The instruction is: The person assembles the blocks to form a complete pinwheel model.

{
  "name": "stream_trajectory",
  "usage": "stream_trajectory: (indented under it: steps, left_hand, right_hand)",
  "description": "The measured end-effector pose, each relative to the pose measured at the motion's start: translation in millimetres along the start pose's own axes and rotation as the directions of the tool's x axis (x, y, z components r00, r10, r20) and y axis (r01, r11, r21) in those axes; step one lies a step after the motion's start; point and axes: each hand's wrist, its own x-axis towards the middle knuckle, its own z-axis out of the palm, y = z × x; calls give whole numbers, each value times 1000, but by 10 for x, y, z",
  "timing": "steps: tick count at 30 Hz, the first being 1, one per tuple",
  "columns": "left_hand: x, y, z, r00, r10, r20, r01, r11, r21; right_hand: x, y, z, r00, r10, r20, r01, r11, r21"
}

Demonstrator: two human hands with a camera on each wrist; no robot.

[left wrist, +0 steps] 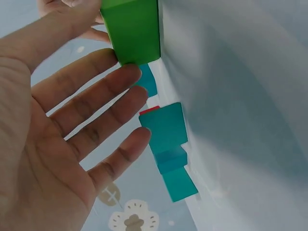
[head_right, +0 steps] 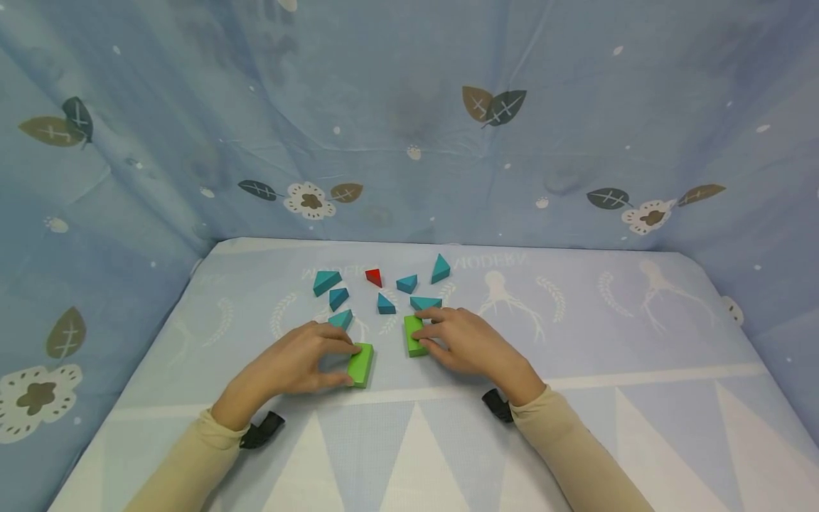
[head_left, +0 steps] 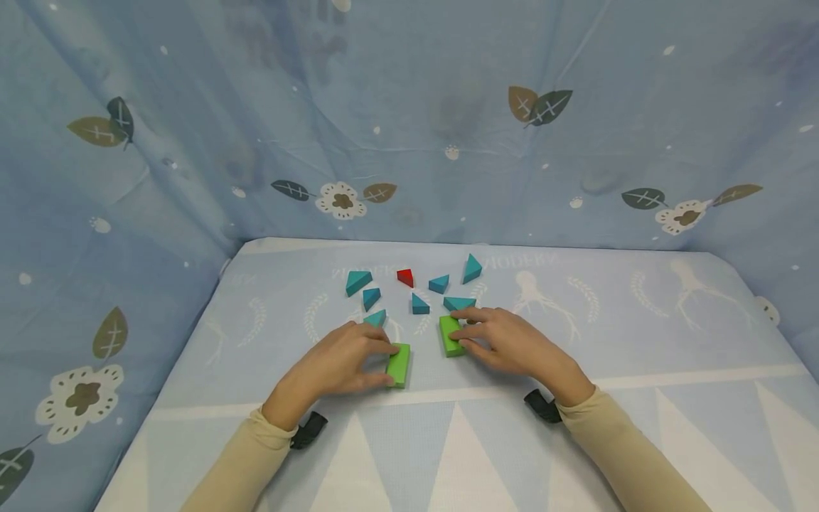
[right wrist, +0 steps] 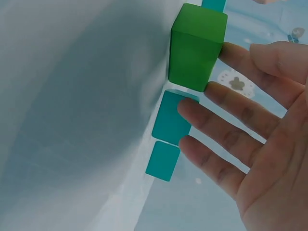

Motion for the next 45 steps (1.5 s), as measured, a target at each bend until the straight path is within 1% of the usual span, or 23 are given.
stream_trajectory:
  steps: [7,12,16,19,21,24,27,29,35,40,45]
  left_hand:
    - [28,68,31,1000,9,10,-9,1000,7]
    - [30,116,52,1000,-9,24,8,1000,15]
    - [20,128,54,1000,4,10,-5,999,35]
    - [7,123,30,1000,23,-16,-22,999,28]
    - [2,123,8,999,34,-22,-33,999,16]
    - [8,128,-4,999,50,-1,-50,999,7]
    - [27,146,15,997,74,25,-75,997,18]
    - [39,164,34,996,88,26,-89,996,30]
    - [72,231,79,992,124,1,-124,989,79]
    - [86,255,90,990,138,-5,-137,986,97]
    - [85,263,73,990,143,-16,-140,984,113]
  right_hand:
    - [-8,-8,22,1000,6,-4,-6,1000,-1]
    - [7,-33,56,1000,6,-12,-5,1000,4]
    - [10,-40,63,1000,-2,-10,2,1000,-5]
    - [1,-43,43,1000,6,7,-6,1000,-6]
    - [-5,-50,24,999,20,35,-20,1000,8]
    - [-15,-60,4,997,35,74,-38,999,34]
    - [-14,-70,2,995,35,89,-40,998,55]
    - [-8,-76,9,996,25,82,-30,998,60]
    - [16,-107,58,998,-2,60,-1,999,49]
    - [18,-113,91,999,-25,37,24,1000,19]
    - [12,-87,68,1000,-18,21,17,1000,21]
